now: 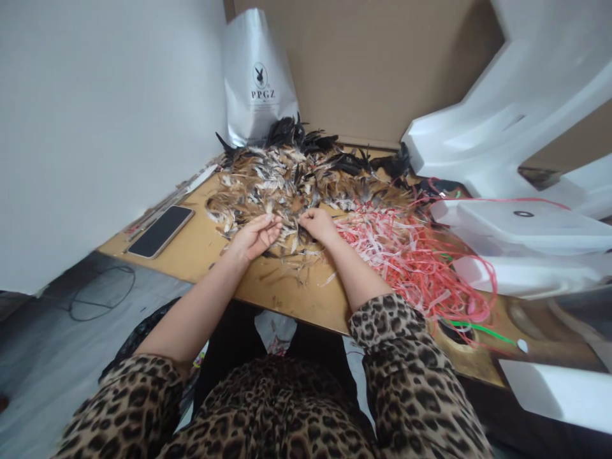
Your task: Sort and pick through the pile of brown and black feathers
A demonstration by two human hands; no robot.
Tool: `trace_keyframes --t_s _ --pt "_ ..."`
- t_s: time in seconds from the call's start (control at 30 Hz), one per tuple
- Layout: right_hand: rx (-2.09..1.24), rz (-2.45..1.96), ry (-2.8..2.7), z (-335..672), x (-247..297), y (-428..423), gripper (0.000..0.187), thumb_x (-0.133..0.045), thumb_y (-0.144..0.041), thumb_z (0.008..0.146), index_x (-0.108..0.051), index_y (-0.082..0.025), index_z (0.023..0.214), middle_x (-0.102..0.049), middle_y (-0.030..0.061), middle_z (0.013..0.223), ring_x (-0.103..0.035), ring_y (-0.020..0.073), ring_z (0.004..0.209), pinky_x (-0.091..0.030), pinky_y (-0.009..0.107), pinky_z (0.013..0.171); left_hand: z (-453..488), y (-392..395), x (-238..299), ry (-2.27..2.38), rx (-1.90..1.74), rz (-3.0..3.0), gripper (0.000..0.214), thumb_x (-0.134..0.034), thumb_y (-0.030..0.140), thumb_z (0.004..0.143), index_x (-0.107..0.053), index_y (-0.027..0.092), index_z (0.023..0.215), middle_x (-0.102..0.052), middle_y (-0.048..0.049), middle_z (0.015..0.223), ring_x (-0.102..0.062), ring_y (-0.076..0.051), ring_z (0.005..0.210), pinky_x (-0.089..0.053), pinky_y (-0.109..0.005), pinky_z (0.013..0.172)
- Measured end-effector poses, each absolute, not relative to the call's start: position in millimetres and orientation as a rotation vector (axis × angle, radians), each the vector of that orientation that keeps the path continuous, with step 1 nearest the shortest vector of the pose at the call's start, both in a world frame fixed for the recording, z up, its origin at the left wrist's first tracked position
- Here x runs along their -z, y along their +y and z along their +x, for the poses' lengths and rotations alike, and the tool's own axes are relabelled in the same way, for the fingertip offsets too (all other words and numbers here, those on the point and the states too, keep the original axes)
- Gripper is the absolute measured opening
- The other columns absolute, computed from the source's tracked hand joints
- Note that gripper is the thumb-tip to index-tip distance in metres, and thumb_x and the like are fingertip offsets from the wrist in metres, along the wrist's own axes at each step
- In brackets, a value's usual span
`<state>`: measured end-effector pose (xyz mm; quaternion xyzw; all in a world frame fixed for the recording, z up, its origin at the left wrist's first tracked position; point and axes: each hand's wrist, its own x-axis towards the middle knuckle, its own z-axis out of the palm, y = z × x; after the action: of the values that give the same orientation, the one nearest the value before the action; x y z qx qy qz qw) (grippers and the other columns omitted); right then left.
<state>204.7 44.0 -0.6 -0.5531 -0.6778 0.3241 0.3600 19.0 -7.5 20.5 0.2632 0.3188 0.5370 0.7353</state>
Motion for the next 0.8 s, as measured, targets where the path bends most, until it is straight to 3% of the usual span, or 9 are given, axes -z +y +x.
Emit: trace_keyframes --t_s 0.13,0.3,0.47,0.6,0.8 --pt "-0.878 -1.421 -1.748 203.4 3.0 45.0 0.022 -0.056 -0.033 0.065 -0.063 -0.012 0.067 -0.054 -0.0023 0.052 -0.041 0.0062 0.044 -0.033 0.019 0.046 15.0 2.1 -14.2 0.782 -1.085 0.553 0.007 -0.062 0.011 0.072 -0.061 0.012 0.080 -0.068 -0.0064 0.079 -0.065 -0.014 0.075 -0.051 -0.027 0.073" --pt "-1.060 -1.402 -1.557 199.6 0.5 44.7 0.026 -0.058 -0.027 0.066 -0.063 -0.012 0.086 -0.058 -0.0010 0.058 -0.048 0.0076 0.044 -0.037 0.019 0.045 16.3 28.7 -12.8 0.839 -1.050 0.614 0.008 -0.061 0.012 0.073 -0.061 0.012 0.081 -0.068 -0.0084 0.081 -0.066 -0.014 0.077 -0.050 -0.029 0.077" --pt "-1.031 -1.352 -1.531 204.1 -22.2 38.3 0.027 -0.060 -0.025 0.065 -0.062 -0.011 0.088 -0.059 -0.0002 0.061 -0.051 0.0079 0.047 -0.038 0.019 0.046 18.3 43.0 -19.6 0.801 -1.004 0.655 0.010 -0.063 0.011 0.071 -0.060 0.012 0.081 -0.069 -0.0083 0.083 -0.066 -0.017 0.081 -0.052 -0.030 0.075" --pt "-0.994 -1.275 -1.762 212.2 -49.1 28.1 0.024 -0.059 -0.029 0.066 -0.065 -0.011 0.081 -0.057 -0.0014 0.055 -0.046 0.0070 0.046 -0.037 0.020 0.048 15.4 41.9 -43.3 0.701 -1.033 0.752 0.008 -0.061 0.011 0.073 -0.060 0.011 0.081 -0.068 -0.0074 0.082 -0.066 -0.014 0.076 -0.052 -0.022 0.065" --pt "-0.837 -1.234 -2.378 204.2 -66.5 8.3 0.014 -0.058 -0.022 0.065 -0.068 -0.014 0.070 -0.064 0.0004 0.063 -0.051 0.0094 0.055 -0.038 0.020 0.056 7.9 39.9 -52.7 0.690 -1.287 0.683 0.007 -0.055 0.016 0.080 -0.061 0.014 0.084 -0.066 -0.0016 0.077 -0.060 -0.003 0.061 -0.044 -0.008 0.049"
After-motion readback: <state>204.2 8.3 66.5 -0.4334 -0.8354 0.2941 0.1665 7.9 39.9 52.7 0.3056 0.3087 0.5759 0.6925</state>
